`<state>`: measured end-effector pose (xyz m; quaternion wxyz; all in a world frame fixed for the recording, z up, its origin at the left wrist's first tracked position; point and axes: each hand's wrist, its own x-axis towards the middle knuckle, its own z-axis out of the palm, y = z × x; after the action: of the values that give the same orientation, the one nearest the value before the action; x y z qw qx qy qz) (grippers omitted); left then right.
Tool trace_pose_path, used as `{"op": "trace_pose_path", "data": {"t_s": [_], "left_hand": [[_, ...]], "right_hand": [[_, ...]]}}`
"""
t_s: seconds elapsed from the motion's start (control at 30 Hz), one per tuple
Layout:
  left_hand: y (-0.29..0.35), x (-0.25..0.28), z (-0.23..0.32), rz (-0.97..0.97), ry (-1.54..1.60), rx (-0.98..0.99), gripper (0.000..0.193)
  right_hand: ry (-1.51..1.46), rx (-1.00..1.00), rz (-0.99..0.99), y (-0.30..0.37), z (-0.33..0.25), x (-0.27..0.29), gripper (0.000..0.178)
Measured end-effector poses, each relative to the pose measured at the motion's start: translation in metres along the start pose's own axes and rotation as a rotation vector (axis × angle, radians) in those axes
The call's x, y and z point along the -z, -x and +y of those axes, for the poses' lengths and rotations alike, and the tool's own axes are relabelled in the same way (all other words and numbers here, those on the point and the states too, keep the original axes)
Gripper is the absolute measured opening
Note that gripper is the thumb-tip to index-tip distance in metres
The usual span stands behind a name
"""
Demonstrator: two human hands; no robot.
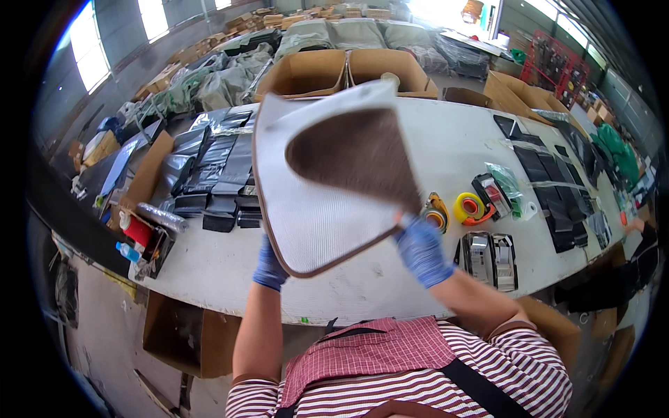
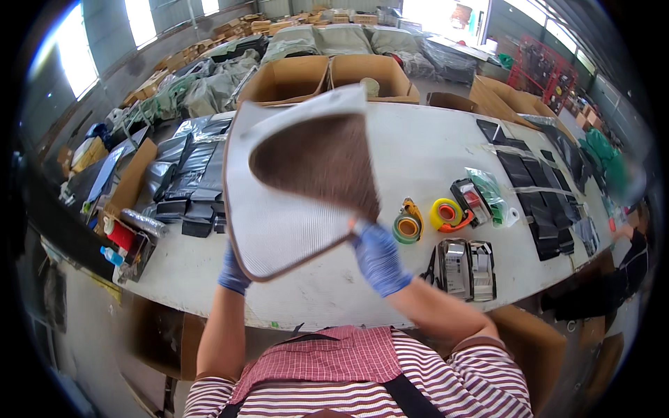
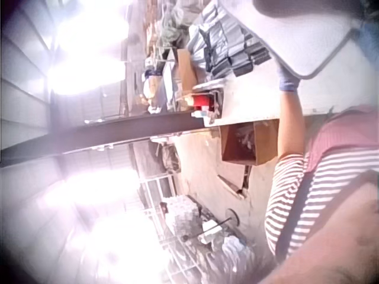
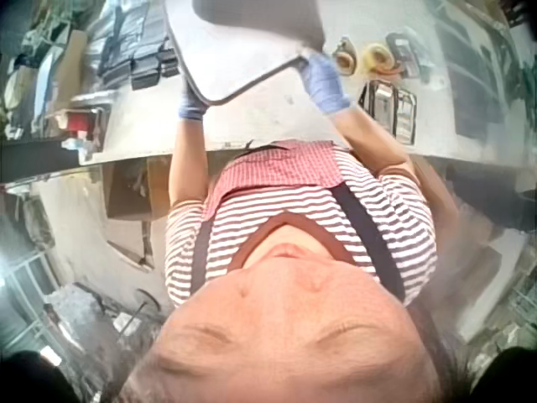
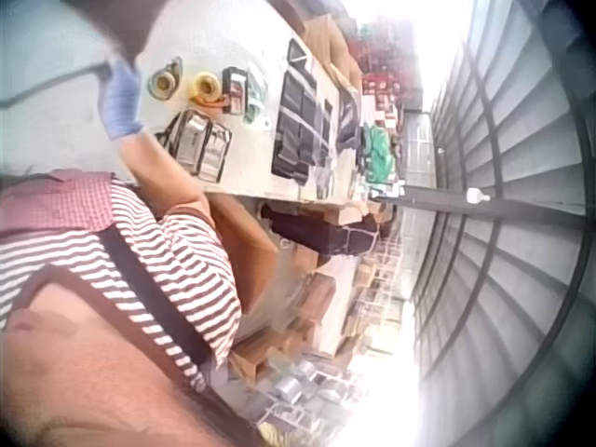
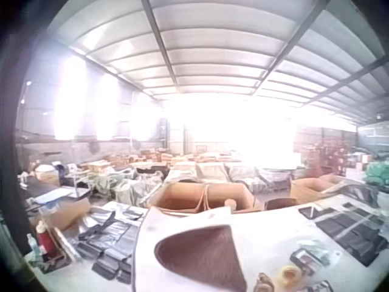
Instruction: The person rolls a brown mat, wraps it in plastic film, and places it into a black poly mailer. They seal the mailer with tape and affix a shipping label. The person repeats the process with a second mat.
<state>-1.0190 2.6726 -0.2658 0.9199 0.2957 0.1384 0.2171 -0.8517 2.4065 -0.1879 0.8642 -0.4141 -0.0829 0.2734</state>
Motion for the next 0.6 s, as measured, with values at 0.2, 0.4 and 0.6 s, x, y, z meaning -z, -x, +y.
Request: {"op": "trace_pose_path", "data": {"t_s": [0.2, 0.4, 0.6], "left_hand": [[-0.014, 0.038, -0.030, 0.142, -0.022, 0.376, 0.082], [-0.011, 0.123, -0.018, 0.190, -0.298, 0.514, 0.057], [-0.005, 0.097, -0.009, 0.448, -0.062, 0.530, 0.086]], "right_hand": [[0.081, -0.567, 0.334, -0.009, 0.154, 0.108, 0.023], [1.055, -0.617, 0.170, 0.018, 0.160, 0.096, 0.037], [1.258, 0.107, -0.048, -0.046, 0.138, 0.052, 0.039]]}}
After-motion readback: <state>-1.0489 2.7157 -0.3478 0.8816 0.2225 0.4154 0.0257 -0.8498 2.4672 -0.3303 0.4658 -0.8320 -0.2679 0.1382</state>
